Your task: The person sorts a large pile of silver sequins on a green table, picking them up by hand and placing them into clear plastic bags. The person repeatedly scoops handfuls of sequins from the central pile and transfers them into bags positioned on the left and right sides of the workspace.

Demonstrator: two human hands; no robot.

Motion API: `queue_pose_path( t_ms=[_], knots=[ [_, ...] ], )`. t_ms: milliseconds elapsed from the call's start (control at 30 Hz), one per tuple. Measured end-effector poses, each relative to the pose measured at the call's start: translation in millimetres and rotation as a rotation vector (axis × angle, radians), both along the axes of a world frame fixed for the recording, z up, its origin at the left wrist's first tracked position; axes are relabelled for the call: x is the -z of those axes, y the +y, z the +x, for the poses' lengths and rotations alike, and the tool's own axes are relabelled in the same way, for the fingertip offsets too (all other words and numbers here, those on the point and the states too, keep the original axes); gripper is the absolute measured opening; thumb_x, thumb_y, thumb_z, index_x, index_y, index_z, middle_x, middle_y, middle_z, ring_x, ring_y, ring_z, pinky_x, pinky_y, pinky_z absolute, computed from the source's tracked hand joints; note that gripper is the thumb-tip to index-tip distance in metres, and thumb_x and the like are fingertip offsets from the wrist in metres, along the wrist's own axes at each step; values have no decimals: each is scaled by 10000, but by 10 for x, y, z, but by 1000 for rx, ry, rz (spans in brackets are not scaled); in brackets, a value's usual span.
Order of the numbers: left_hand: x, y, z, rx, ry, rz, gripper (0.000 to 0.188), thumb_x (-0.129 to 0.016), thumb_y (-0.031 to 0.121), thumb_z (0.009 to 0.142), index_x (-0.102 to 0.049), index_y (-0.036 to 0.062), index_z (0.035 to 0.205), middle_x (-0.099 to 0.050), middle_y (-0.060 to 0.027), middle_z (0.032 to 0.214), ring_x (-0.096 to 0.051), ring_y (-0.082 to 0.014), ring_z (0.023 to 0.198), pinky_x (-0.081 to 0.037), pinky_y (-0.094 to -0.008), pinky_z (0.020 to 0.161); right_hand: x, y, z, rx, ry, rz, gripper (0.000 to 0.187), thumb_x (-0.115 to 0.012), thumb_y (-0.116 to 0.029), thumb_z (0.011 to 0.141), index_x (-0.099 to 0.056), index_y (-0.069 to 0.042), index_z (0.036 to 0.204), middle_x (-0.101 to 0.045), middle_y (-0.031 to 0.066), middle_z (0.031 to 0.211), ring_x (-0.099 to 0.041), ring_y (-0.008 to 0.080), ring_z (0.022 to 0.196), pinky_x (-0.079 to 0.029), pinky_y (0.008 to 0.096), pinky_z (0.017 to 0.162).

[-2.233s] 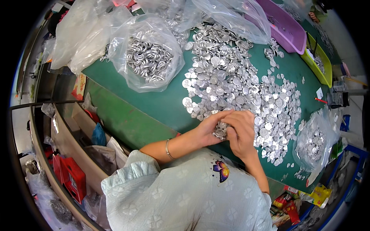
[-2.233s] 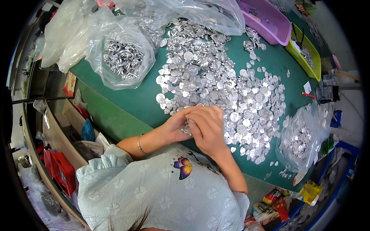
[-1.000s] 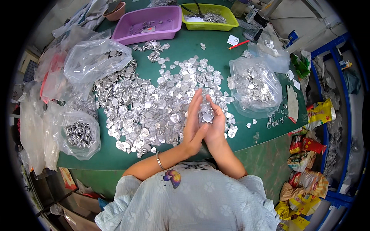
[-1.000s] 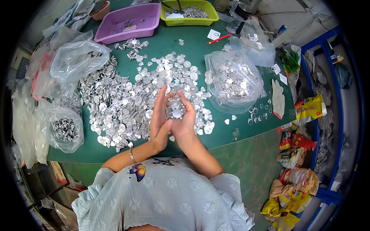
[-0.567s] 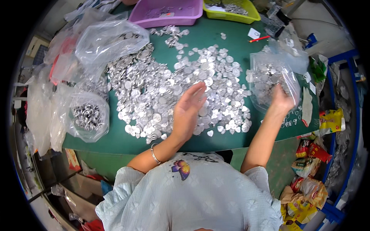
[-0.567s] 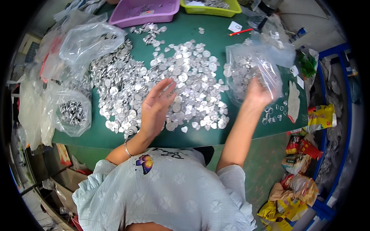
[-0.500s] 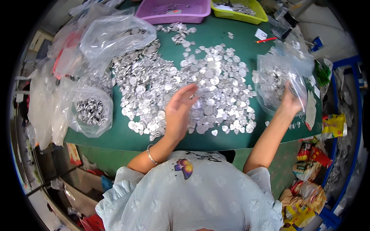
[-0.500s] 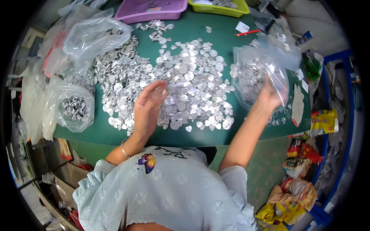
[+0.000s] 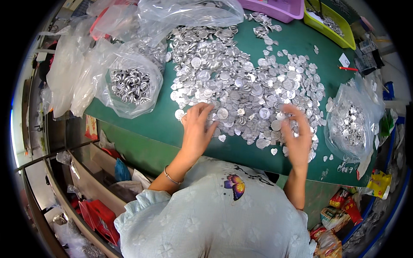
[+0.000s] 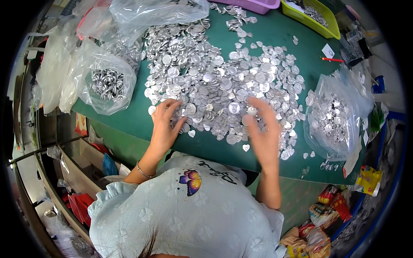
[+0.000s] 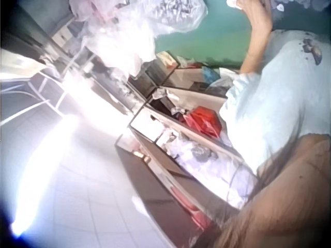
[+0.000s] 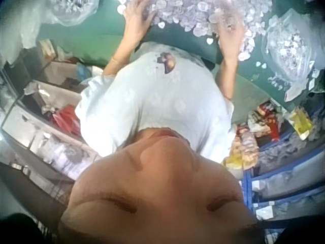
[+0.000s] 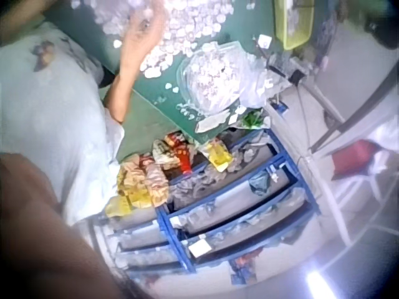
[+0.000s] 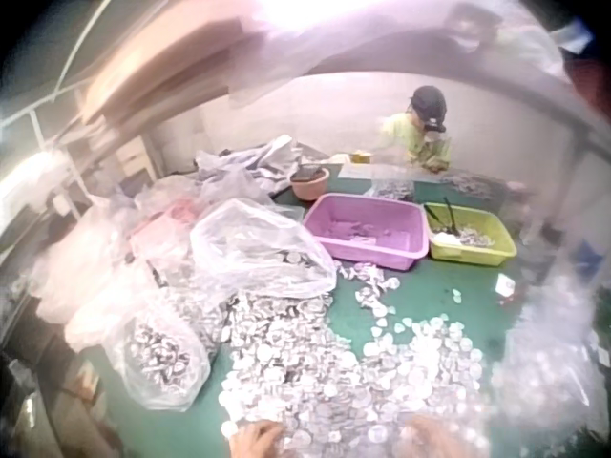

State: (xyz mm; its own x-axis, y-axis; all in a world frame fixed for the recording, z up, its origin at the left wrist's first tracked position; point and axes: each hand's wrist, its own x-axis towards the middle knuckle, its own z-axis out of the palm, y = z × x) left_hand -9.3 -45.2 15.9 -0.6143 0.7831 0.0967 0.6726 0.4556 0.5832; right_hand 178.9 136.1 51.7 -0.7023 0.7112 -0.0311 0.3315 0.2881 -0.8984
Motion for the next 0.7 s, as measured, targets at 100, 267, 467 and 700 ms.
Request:
queue_pose_path(
  t_ms=[100,267,467,700],
  knots=[
    [8,-38,-41,-9,10,-59,534,-749,126,684,-542,80,1174,-470,-99,1205,-437,-275,1125,-301,-393,938,181,-287,-385,-288,-58,332,395,-678,-95,746,-559,-7,1112,-537,115,1102,-515,286,998,-394,377,873],
    [-2,-164,-42,-8,12,-45,537,-755,121,676,-547,96,1171,-438,-117,1243,-408,-309,1164,-282,-413,971,436,-495,-589,-239,-133,541,323,-684,-83,727,-583,-17,1026,-534,116,921,-519,307,891,-423,382,785],
    [59,-350,-98,-20,-97,95,462,-733,80,683,-573,111,1115,-502,-90,1140,-457,-286,1089,-323,-394,919,347,-385,-510,-53,-45,117,249,-642,-34,775,-576,7,1011,-552,112,987,-576,213,821,-463,333,710],
    [223,-463,83,141,-151,33,407,-759,98,650,-579,73,1015,-521,-79,1009,-498,-267,952,-351,-364,812,374,-293,-504,67,629,-1176,195,-520,-23,871,-546,5,1062,-547,77,936,-516,146,694,-390,236,592]
  ],
)
